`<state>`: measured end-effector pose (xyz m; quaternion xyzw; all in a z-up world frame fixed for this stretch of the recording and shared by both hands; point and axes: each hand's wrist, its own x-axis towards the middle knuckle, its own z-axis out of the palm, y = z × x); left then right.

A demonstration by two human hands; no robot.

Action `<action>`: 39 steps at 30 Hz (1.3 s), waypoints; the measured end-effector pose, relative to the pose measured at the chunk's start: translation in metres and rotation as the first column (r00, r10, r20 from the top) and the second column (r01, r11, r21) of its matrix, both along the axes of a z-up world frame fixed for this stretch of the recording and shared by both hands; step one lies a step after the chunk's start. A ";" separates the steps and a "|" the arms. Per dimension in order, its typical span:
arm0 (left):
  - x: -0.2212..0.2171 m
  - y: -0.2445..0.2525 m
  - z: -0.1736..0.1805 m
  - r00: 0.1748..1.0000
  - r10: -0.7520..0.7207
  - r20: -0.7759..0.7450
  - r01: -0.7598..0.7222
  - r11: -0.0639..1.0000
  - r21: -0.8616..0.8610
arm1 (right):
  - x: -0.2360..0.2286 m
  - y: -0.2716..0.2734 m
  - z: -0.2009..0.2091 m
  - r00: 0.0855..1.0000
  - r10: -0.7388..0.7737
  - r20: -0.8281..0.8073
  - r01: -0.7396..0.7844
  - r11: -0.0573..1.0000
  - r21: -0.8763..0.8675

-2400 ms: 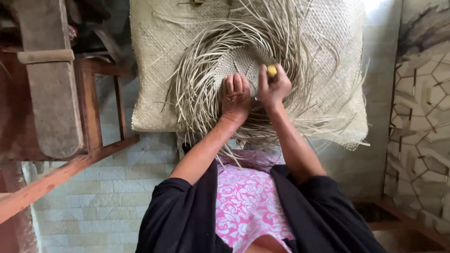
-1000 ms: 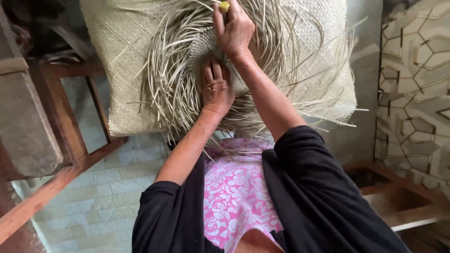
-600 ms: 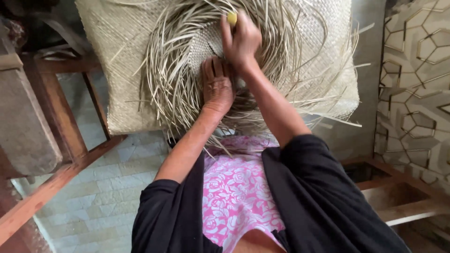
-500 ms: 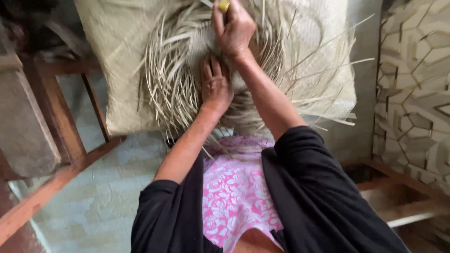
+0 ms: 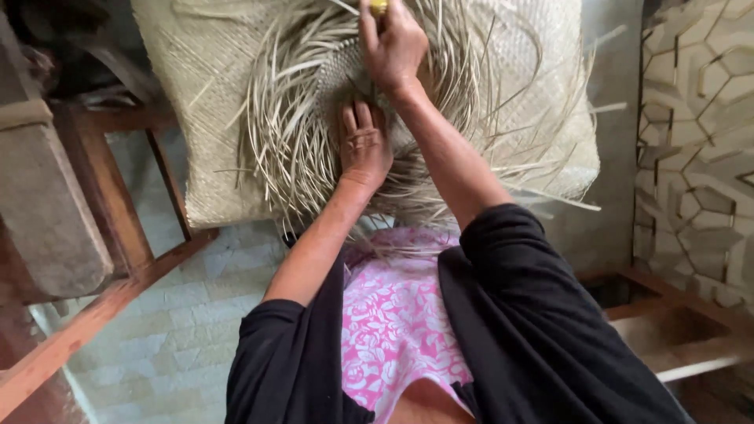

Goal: Shaping the crown of a straw hat by pressing and smoothing the woven fibers with a hand tool

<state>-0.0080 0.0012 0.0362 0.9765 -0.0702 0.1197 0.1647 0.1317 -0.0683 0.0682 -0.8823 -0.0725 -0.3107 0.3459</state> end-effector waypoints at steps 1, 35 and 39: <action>0.003 -0.001 -0.003 1.000 -0.001 0.005 0.001 1.000 0.021 | 0.016 0.004 0.002 1.000 -0.018 -0.017 0.018 1.000 0.000; 0.003 -0.008 0.001 0.980 0.082 0.182 -0.106 0.986 0.131 | -0.079 -0.038 0.020 0.992 0.040 -0.118 -0.007 0.963 0.268; 0.000 -0.007 0.002 0.998 0.053 -0.016 -0.053 0.998 0.034 | -0.014 -0.008 0.004 1.000 0.013 -0.026 -0.012 1.000 0.012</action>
